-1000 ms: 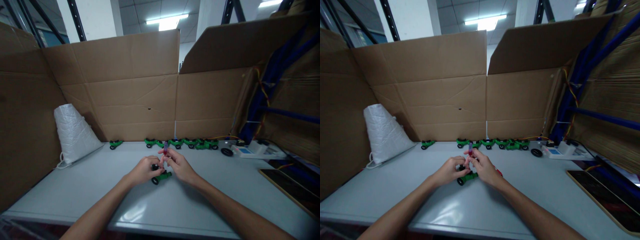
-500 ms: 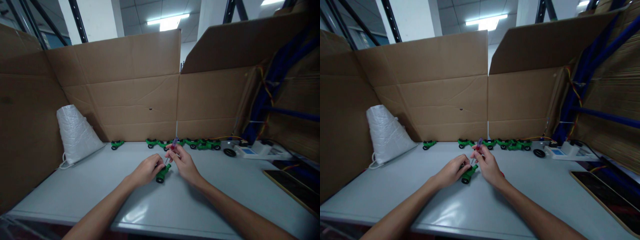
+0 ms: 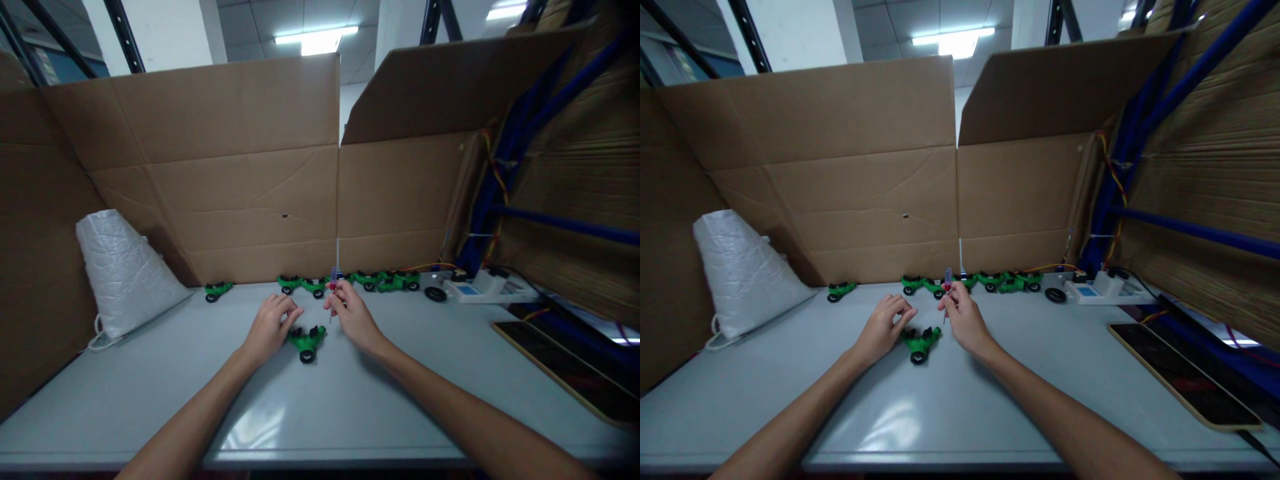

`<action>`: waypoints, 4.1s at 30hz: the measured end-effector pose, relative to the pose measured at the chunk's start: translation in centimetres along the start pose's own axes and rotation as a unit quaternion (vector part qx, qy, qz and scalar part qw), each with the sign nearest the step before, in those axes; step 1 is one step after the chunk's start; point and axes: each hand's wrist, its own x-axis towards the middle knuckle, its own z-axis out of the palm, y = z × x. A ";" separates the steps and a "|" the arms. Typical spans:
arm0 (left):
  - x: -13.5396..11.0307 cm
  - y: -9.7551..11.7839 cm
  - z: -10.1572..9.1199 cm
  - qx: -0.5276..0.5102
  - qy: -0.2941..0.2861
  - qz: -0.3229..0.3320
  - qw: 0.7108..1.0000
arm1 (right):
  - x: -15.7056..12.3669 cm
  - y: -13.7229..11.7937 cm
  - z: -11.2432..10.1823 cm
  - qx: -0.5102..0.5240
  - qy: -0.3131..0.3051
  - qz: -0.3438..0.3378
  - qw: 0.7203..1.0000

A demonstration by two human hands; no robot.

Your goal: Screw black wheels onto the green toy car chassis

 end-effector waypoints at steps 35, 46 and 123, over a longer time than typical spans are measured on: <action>0.4 -6.4 -1.6 0.127 -0.075 -0.120 0.982 | -0.1 -1.5 -0.2 -0.269 -0.068 -0.031 0.960; 0.6 -3.7 -1.2 -0.005 0.017 -0.130 0.991 | -0.8 -1.6 -0.3 -0.301 -0.092 -0.075 0.946; 0.0 0.8 0.8 -0.075 0.011 0.014 0.997 | 0.1 -1.1 -0.7 -0.089 -0.161 -0.026 0.983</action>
